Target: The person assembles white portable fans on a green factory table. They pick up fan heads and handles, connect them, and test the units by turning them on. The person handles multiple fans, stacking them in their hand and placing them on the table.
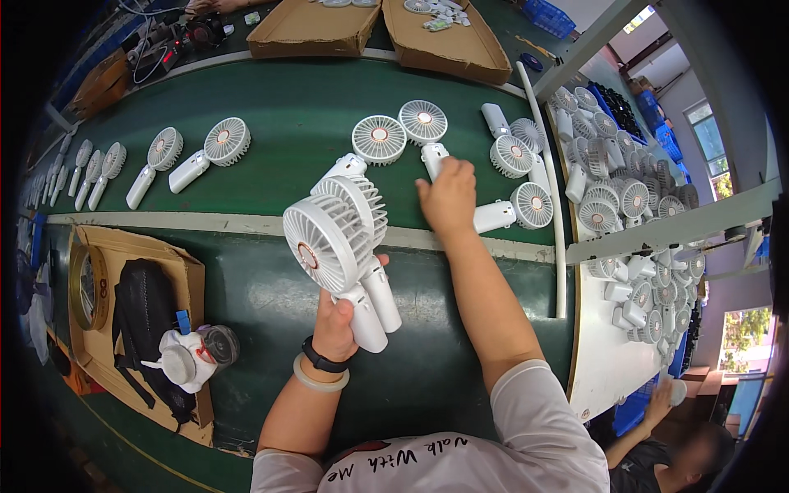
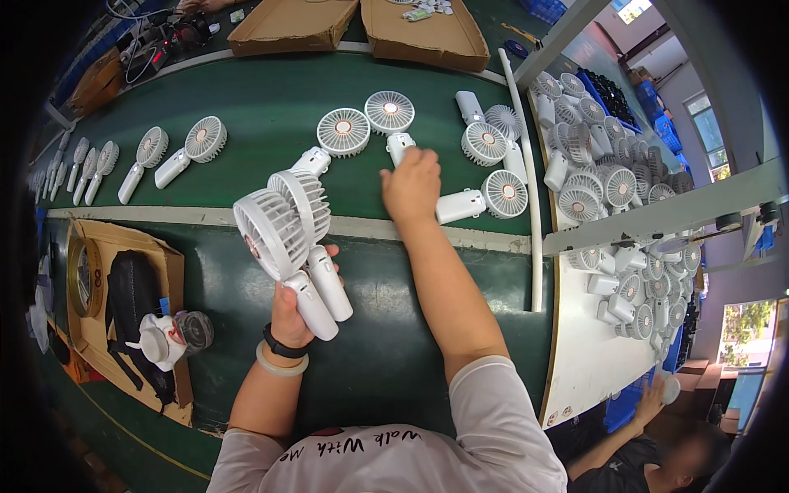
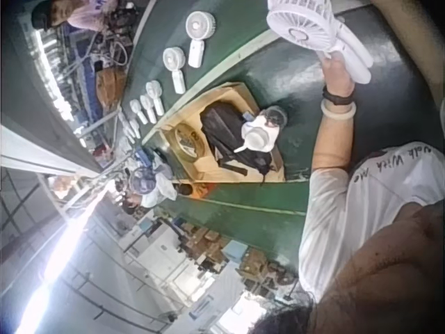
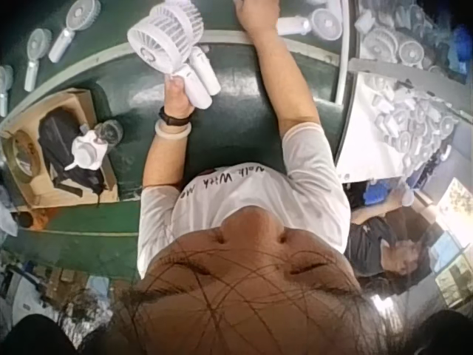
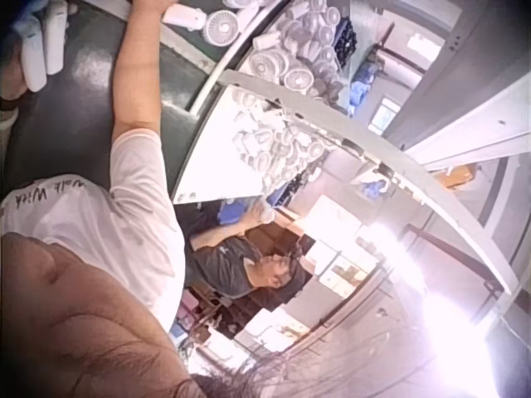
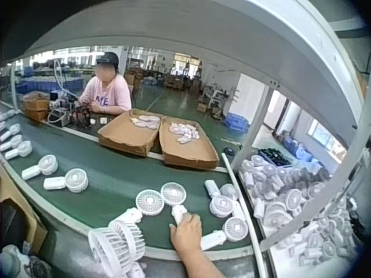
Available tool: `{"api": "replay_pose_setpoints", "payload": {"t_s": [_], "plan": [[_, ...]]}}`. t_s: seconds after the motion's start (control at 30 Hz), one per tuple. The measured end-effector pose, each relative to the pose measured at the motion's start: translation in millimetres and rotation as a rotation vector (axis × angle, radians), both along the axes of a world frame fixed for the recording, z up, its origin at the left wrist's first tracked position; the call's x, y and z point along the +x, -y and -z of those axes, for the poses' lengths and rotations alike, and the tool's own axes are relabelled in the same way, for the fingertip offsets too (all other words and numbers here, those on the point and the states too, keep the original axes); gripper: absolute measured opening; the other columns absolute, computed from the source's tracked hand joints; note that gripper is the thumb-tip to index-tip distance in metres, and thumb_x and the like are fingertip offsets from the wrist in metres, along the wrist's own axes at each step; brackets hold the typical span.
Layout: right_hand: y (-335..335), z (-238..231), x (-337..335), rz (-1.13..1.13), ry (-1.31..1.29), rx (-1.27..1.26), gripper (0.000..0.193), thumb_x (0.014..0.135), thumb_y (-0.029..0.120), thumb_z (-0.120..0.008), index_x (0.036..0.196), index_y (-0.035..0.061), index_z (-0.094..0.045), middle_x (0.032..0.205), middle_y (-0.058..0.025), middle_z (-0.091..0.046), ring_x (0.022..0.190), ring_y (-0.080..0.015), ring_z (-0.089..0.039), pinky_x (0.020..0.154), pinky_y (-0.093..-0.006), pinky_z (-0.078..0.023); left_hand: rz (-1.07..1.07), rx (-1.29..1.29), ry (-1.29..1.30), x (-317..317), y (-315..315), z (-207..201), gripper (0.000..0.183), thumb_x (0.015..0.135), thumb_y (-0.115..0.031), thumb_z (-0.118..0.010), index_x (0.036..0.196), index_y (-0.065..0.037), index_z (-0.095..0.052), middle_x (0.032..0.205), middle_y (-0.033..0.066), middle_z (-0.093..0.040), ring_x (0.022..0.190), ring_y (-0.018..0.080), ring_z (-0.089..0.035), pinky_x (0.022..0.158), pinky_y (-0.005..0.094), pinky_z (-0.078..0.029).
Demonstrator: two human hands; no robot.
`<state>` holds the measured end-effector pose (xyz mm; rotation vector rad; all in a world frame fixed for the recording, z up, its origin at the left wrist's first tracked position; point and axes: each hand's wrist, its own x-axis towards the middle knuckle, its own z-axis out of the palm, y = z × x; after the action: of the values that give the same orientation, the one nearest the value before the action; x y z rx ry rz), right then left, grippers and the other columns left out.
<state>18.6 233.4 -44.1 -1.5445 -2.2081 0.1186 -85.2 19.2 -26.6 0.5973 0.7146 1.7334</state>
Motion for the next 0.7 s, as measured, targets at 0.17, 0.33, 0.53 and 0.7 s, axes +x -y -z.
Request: {"api": "replay_pose_setpoints", "payload": {"t_s": [0.17, 0.33, 0.53, 0.7], "plan": [[6, -20, 29, -0.098, -1.309, -0.948, 0.048, 0.089, 0.026, -0.054, 0.124, -0.0024, -0.038, 0.101, -0.0187, -0.055, 0.087, -0.0275, -0.059, 0.073, -0.0385, -0.05, 0.016, -0.024, 0.024, 0, 2, -1, 0.086, 0.073, -0.057, -0.065, 0.133, -0.004, -0.033, 0.12, 0.0142, -0.049, 0.097, 0.0206, -0.056, 0.078, 0.0348, -0.052], [95, -52, 55, -0.897, -1.903, -1.653, 0.075, 0.076, 0.02, -0.062, 0.14, 0.0074, -0.024, 0.103, -0.02, -0.052, 0.088, -0.0345, -0.059, 0.079, -0.0448, -0.05, 0.117, -0.005, 0.251, -1, 5, 4, 0.084, 0.072, -0.056, -0.066, 0.129, -0.002, -0.037, 0.119, 0.0153, -0.051, 0.101, 0.0203, -0.055, 0.084, 0.0349, -0.05], [114, -40, 67, -0.828, -1.881, -1.607, 0.072, 0.084, 0.043, -0.051, 0.142, 0.0099, -0.023, 0.098, -0.0172, -0.049, 0.067, -0.024, -0.049, 0.056, -0.033, -0.039, 0.205, 0.036, 0.357, 1, 3, 5, 0.083, 0.069, -0.059, -0.065, 0.125, -0.003, -0.04, 0.116, 0.0138, -0.052, 0.099, 0.0206, -0.055, 0.083, 0.0364, -0.05], [113, -37, 59, -0.636, -1.795, -1.425, 0.058, 0.089, 0.045, -0.048, 0.131, 0.0051, -0.038, 0.095, -0.015, -0.051, 0.067, -0.0221, -0.05, 0.057, -0.034, -0.044, 0.229, 0.05, 0.357, -1, 3, 6, 0.083, 0.069, -0.059, -0.066, 0.124, -0.002, -0.042, 0.114, 0.0142, -0.052, 0.098, 0.0215, -0.055, 0.082, 0.0372, -0.05]]}}
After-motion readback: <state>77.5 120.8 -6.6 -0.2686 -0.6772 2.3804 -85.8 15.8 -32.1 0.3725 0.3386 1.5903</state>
